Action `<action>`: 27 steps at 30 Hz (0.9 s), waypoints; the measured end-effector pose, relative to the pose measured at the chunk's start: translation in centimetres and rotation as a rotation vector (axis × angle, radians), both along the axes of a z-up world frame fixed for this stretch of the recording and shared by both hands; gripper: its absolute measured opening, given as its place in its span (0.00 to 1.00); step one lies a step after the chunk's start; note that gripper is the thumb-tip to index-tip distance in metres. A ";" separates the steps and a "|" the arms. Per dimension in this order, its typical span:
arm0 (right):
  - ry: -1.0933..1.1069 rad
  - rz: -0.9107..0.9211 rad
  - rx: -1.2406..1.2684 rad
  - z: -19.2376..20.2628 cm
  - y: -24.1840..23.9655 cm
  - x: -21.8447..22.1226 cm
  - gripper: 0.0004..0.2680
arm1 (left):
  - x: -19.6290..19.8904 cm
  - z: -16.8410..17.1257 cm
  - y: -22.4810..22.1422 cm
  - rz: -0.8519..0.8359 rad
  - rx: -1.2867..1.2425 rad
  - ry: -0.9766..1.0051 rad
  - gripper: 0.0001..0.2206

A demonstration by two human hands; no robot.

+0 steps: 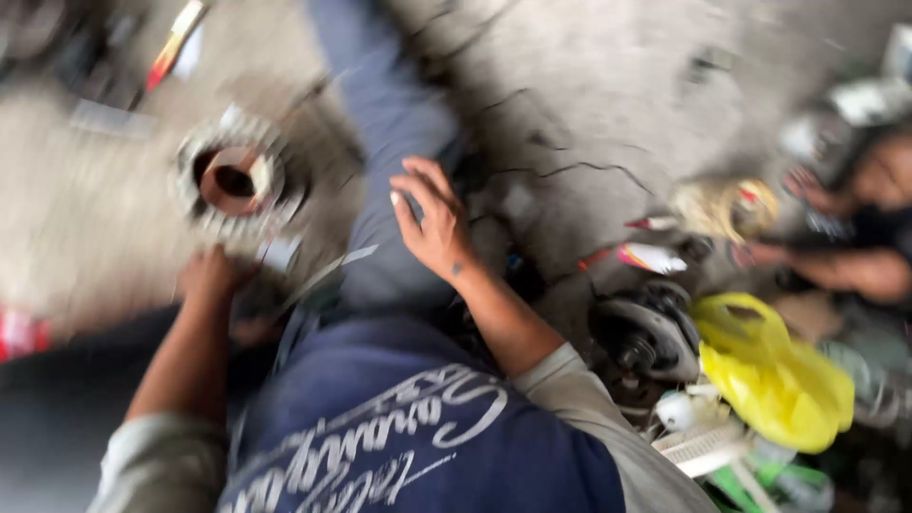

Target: Repairing a motor stator by threading and tying string around the copper windings to secure them.

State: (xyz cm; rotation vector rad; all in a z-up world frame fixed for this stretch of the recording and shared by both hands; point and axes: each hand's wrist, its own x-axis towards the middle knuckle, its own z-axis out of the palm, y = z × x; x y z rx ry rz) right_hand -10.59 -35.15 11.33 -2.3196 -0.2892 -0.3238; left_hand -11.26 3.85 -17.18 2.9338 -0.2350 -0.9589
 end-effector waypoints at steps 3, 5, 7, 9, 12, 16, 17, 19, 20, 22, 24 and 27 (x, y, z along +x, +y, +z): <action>-0.062 -0.282 -0.039 -1.4 -5.3 -2.5 0.07 | 2.0 -2.2 0.0 0.260 -0.154 0.188 0.32; 0.527 -0.437 0.023 -3.9 -8.3 -5.0 0.17 | 2.6 -5.7 1.3 0.257 -0.040 0.257 0.22; 0.850 -0.511 0.238 -6.2 -9.6 -7.0 0.27 | 4.6 -0.8 0.5 0.265 -0.014 0.238 0.20; 1.221 -0.528 0.474 -8.2 -9.2 -8.4 0.37 | 6.3 1.0 1.1 0.308 0.046 0.253 0.18; 1.168 -0.781 0.704 -10.0 -7.2 -9.3 0.32 | 5.4 -0.9 3.3 0.317 0.108 0.216 0.22; 0.652 -0.873 0.808 -14.6 -7.7 -9.7 0.18 | 1.3 1.6 0.6 0.316 -0.262 0.190 0.25; 0.491 -0.844 1.013 -16.6 -9.1 -9.3 0.11 | 1.9 2.7 -1.1 0.432 -0.460 0.136 0.20; 0.515 -0.806 1.124 -14.6 -9.5 -8.1 0.10 | 2.7 3.9 -3.1 0.516 -0.548 0.119 0.19; 0.577 -0.758 1.223 -13.6 -9.8 -8.2 0.09 | 1.5 4.4 -4.0 0.630 -0.625 0.117 0.20; 0.569 -0.724 1.187 -13.6 -10.9 -9.2 0.10 | 0.8 3.9 -5.4 0.753 -0.711 0.127 0.19; 0.576 -0.661 1.171 -13.7 -10.7 -9.2 0.10 | 0.6 2.9 -5.7 0.892 -0.779 0.106 0.18; 0.525 -0.672 0.946 -13.3 -10.1 -9.4 0.09 | 0.4 0.9 -5.8 1.017 -0.813 0.004 0.11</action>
